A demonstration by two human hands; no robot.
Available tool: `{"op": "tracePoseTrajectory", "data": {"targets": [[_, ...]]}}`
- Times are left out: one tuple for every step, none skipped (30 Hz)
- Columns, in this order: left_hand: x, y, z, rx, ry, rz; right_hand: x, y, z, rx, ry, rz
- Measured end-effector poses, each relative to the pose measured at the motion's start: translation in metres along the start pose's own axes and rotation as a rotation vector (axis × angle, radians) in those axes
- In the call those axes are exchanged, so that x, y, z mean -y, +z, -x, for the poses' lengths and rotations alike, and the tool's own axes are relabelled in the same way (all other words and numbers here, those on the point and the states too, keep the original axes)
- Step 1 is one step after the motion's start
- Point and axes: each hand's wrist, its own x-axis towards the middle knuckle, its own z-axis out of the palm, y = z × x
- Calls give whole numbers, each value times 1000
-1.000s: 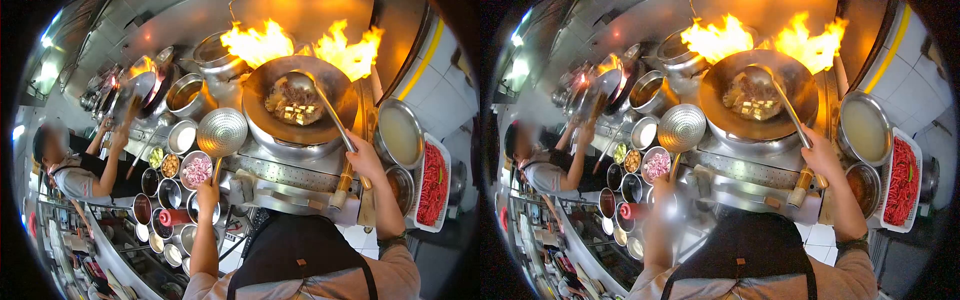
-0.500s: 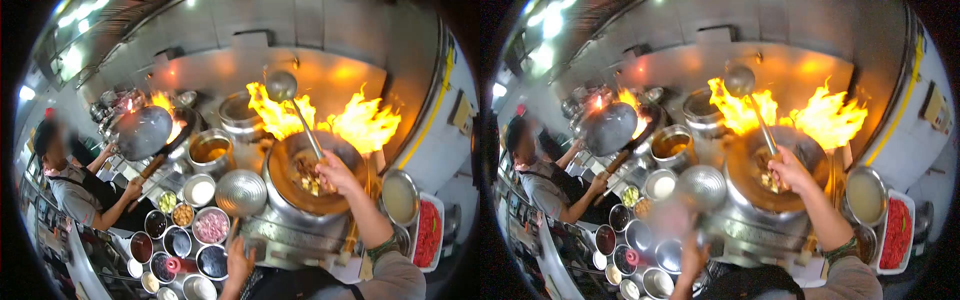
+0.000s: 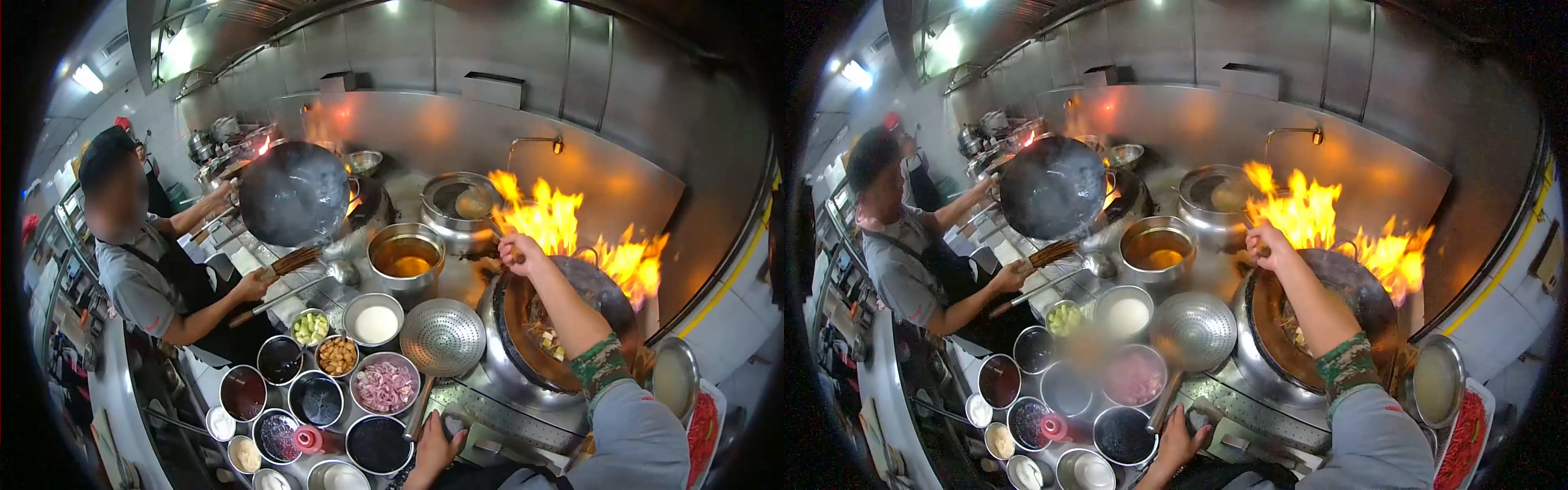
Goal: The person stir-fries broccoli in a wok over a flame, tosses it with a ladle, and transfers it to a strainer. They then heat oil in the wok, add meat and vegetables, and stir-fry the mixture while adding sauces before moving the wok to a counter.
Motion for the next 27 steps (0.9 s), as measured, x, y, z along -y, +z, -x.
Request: {"op": "tracePoseTrajectory", "data": {"targets": [[4, 2, -4, 33, -33, -6, 10, -14, -8, 127, 152, -111], [7, 5, -9, 70, -68, -12, 17, -12, -1, 143, 157, -122], [11, 9, -11, 114, -109, -19, 22, -11, 16, 151, 168, -137], [14, 14, -12, 84, -101, -50, 27, -10, 33, 154, 178, -156], [12, 14, -13, 82, -107, -22, 31, -11, 44, 151, 168, -115], [10, 14, -15, 78, -112, 6, 37, -12, 55, 155, 194, -86], [11, 17, -17, 53, -124, -16, 43, -15, 59, 89, 163, 114], [9, 17, -18, 70, -150, -34, 46, -19, 64, 25, 132, 314], [8, 17, -20, 86, -174, -53, 49, -16, 76, -16, 58, 536], [7, 18, -23, 99, -195, -69, 53, -11, 89, -58, -18, 759], [10, 21, -24, 104, -203, -65, 55, -6, 95, -99, -94, 985], [17, 26, -25, 110, -216, -61, 54, -4, 92, -144, -158, 1116], [22, 30, -24, 119, -231, -58, 54, -3, 88, -188, -217, 1245], [23, 32, -23, 102, -225, -70, 55, -1, 82, -230, -277, 1374], [23, 33, -22, 85, -220, -83, 58, -1, 63, -208, -218, 1612], [24, 35, -22, 67, -215, -95, 46, -4, 42, -243, -514, 1675], [29, 38, -22, 70, -229, -78, 35, -5, 20, -259, -568, 1675], [32, 40, -23, 63, -228, -80, 24, -6, -1, -275, -622, 1675], [32, 41, -24, 59, -227, -82, 14, -8, -23, -292, -676, 1675], [33, 43, -23, 60, -231, -84, 13, 0, -35, -226, -444, 1457], [35, 44, -20, 34, -234, -76, 13, 8, -47, -216, -225, 1242], [35, 45, -19, -3, -198, -69, 15, -6, -69, 62, -44, 650], [28, 41, -20, -16, -203, -65, 19, 11, -63, 92, 106, 178], [21, 38, -19, -26, -209, -65, 29, 15, -48, 83, 254, -230], [20, 37, -20, -19, -217, -66, 34, 11, -49, 210, 220, -375], [21, 38, -21, -13, -221, -65, 45, 20, -30, 148, 282, -606], [21, 37, -21, -26, -198, -91, 52, 12, -41, 179, 145, -662]]}}
